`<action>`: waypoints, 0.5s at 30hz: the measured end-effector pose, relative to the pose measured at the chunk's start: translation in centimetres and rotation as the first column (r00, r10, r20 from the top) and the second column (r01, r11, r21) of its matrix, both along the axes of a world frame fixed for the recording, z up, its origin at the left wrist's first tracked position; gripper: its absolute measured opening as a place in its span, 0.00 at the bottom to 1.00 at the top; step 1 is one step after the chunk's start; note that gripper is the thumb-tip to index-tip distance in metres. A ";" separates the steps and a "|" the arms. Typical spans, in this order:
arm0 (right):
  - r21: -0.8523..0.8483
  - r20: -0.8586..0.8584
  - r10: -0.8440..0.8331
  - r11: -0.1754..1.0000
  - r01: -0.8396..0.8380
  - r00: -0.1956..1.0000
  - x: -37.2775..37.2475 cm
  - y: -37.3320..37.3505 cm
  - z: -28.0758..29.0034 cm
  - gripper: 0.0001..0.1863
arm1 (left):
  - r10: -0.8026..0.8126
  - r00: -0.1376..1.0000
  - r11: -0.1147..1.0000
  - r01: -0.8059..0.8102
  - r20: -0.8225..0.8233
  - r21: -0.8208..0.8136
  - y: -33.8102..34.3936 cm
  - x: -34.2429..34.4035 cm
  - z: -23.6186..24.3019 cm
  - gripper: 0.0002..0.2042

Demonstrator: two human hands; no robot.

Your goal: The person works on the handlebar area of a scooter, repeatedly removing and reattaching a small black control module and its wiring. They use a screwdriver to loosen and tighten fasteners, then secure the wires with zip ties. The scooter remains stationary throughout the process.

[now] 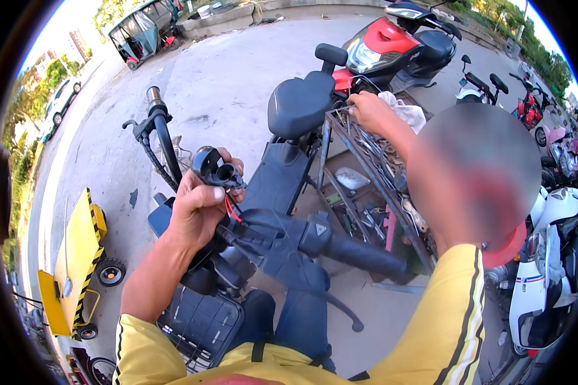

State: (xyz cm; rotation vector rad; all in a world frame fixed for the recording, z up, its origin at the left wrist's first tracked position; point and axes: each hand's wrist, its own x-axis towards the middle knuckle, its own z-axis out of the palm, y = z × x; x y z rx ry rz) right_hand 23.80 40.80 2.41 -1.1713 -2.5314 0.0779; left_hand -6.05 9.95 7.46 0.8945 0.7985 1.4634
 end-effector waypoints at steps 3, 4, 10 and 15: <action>-0.024 0.209 -0.001 1.000 0.006 0.978 -2.9 5.0 -2.4 0.16 | 0.033 0.999 0.998 -0.032 0.016 -0.051 -0.1 0.1 0.3 0.29; -0.022 0.262 0.025 1.000 -0.020 0.965 -4.5 6.4 -3.3 0.17 | 0.029 0.999 0.997 -0.027 0.026 -0.072 -0.4 -0.1 0.3 0.29; 0.025 0.449 -0.043 0.999 0.035 0.892 -5.4 14.0 -7.3 0.27 | -0.063 0.997 0.994 0.066 0.044 -0.082 -0.3 -0.2 0.5 0.29; 0.053 0.542 -0.152 0.988 0.147 0.826 -5.8 15.6 -9.6 0.15 | -0.086 0.995 0.995 0.088 0.044 -0.046 -0.2 0.1 0.7 0.24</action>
